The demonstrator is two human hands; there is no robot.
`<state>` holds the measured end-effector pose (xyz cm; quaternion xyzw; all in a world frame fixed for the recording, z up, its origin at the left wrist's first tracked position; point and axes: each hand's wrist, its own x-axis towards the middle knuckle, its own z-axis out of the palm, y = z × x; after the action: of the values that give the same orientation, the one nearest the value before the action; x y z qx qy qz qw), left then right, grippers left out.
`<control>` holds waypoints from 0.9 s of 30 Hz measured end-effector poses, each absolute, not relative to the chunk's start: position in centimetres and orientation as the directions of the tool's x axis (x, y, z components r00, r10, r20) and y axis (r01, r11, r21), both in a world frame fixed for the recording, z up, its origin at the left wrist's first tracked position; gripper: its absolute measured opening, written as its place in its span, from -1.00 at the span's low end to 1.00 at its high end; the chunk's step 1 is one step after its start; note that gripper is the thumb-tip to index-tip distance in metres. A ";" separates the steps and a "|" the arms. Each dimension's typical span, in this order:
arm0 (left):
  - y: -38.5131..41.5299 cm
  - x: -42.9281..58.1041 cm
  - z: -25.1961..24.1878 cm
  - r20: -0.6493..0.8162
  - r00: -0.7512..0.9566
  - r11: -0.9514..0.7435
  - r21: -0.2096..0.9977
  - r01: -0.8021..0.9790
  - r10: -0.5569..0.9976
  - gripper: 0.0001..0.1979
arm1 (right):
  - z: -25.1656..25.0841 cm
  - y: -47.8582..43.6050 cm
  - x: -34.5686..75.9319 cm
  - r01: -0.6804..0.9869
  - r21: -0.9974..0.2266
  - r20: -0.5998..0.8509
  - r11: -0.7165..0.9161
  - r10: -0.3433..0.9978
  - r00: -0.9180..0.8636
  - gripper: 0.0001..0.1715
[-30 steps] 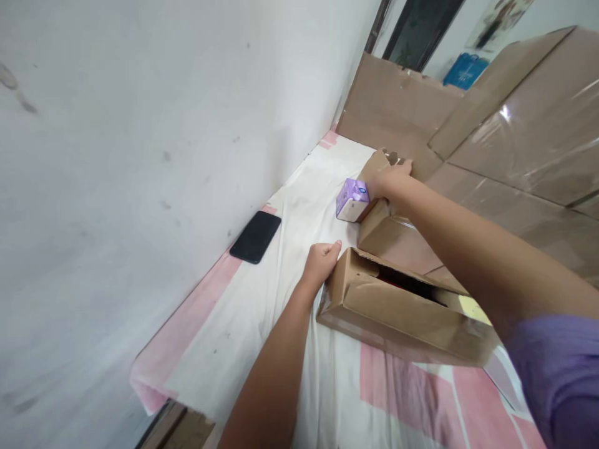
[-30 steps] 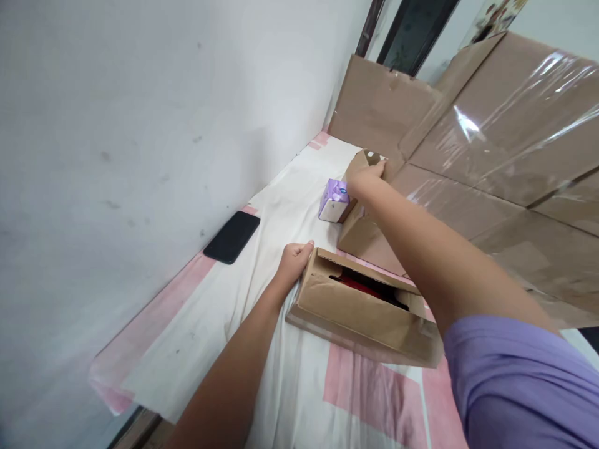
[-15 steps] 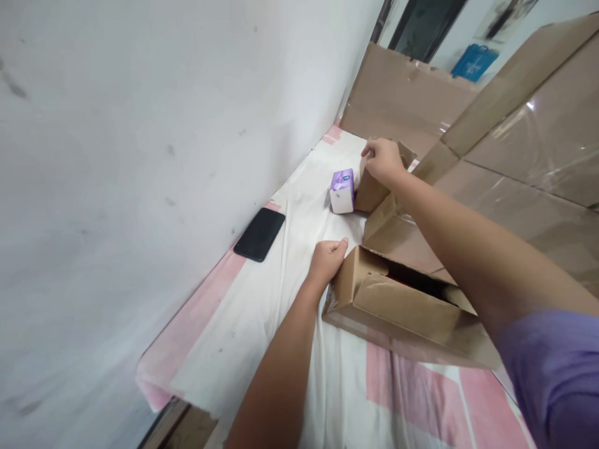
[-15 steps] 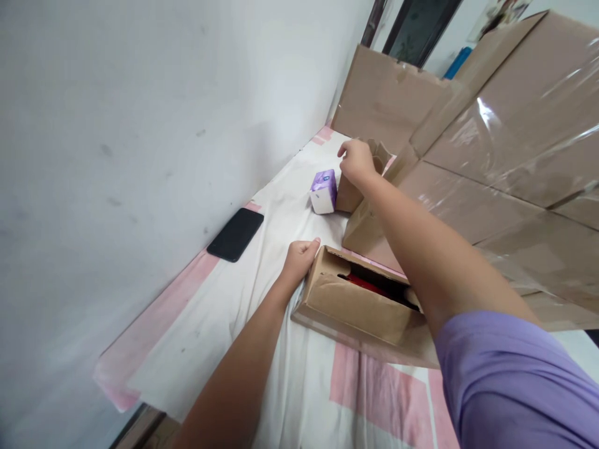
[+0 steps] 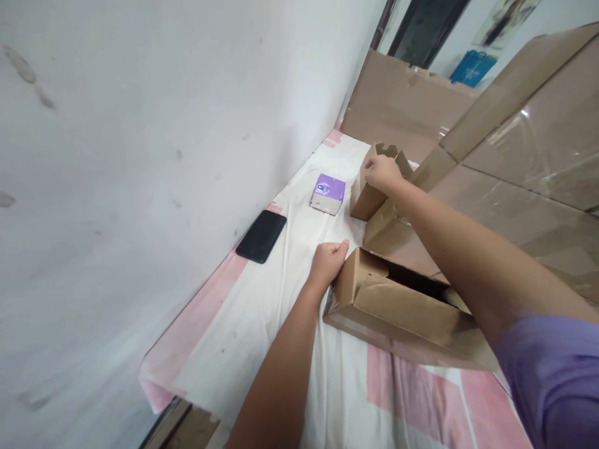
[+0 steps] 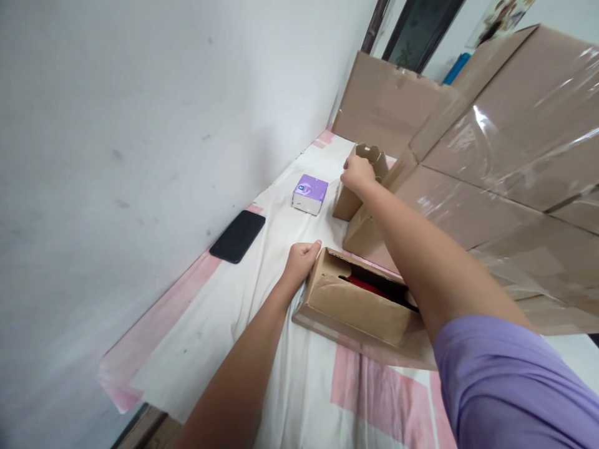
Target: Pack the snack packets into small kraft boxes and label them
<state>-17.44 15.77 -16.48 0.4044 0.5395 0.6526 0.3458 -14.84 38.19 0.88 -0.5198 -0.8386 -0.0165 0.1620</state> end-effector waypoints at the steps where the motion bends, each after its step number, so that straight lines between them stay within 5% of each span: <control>1: 15.8 -17.4 -16.5 0.153 -0.435 -0.178 0.984 -0.016 0.887 -0.41 | 0.8 38.0 -14.9 0.862 -0.159 0.313 0.482 0.852 -0.419 -0.63; 13: 15.9 -17.4 -16.2 0.150 -0.435 -0.177 0.984 -0.022 0.888 -0.43 | 0.5 36.0 -15.9 0.747 -0.245 0.442 0.618 0.757 -0.482 -0.56; 21: 15.9 -17.4 -16.4 0.148 -0.440 -0.169 0.986 -0.007 0.886 -0.44 | 2.0 36.1 -16.6 0.825 -0.183 0.503 0.534 0.772 -0.388 -0.67; 27: 16.0 -17.5 -16.4 0.160 -0.434 -0.174 0.985 0.009 0.886 -0.44 | 2.7 37.8 -15.5 0.849 -0.283 0.528 0.445 0.812 -0.249 -0.70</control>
<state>-17.46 15.99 -16.37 0.4098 0.5462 0.6472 0.3390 -15.50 37.79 2.75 -0.5259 -0.7898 -0.0298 0.3142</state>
